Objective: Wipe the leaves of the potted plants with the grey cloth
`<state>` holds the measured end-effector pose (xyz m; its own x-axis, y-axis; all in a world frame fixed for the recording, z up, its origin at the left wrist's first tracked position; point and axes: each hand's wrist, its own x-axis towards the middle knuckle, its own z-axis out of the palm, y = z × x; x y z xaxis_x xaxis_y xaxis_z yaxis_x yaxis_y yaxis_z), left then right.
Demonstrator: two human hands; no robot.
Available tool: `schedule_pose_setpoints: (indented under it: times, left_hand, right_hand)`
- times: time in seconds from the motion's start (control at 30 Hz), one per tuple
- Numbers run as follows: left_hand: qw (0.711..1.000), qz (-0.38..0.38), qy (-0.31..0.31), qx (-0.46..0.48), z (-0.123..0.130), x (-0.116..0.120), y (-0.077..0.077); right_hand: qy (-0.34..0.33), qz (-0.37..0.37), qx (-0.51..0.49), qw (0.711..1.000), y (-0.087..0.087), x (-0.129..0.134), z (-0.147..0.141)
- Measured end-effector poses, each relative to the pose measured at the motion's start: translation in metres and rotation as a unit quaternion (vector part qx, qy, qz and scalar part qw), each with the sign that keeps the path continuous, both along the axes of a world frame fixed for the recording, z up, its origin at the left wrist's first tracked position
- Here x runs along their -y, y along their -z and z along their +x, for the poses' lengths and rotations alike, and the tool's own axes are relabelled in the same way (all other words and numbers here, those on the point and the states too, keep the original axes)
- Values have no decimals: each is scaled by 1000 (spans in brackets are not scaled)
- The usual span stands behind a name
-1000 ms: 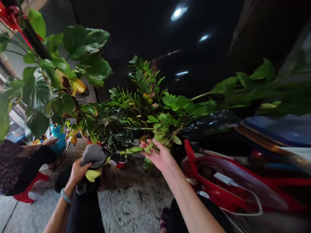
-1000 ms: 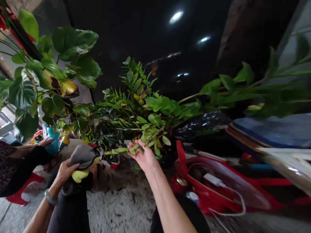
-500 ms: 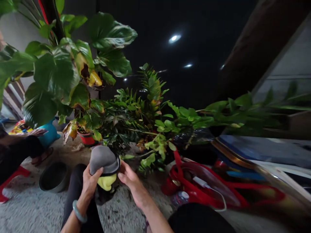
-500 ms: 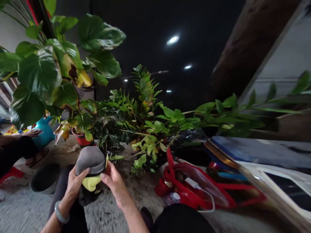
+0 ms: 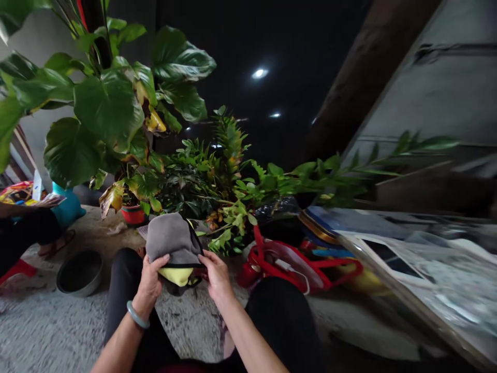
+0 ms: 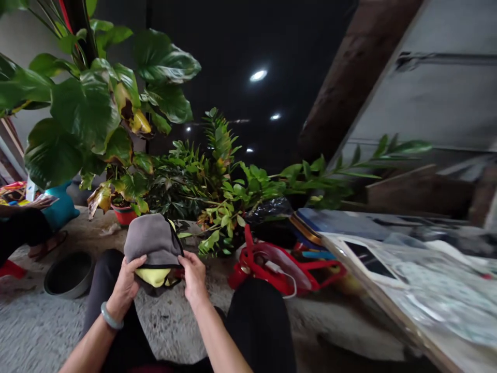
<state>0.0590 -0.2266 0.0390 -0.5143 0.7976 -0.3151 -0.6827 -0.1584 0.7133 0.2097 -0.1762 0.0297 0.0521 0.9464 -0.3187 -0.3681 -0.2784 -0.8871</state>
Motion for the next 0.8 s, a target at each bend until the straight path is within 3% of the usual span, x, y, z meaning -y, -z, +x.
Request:
schedule_pose_setpoints:
  times: [0.1,0.27,0.47,0.57,0.67,0.8]
  left_hand:
    - [999,-19,39,-23,3,3,1]
    - [992,-71,99,-31,5,6,11]
    - [978,-33,182,-93,4,7,19]
    - [966,-3,224,-129,0,9,22]
    - [958,8,244,-148,-4,11,26]
    - [949,-1,271,-163,-10,8,37]
  right_hand:
    - [9,-9,31,999,1,-4,11]
    - [10,106,143,984,-13,-21,37]
    - [-56,207,338,916,-15,-31,46]
    - [-89,224,359,902,-14,-35,48]
    - [-111,218,318,916,-11,-39,55]
    - [-113,122,144,976,-5,-42,68]
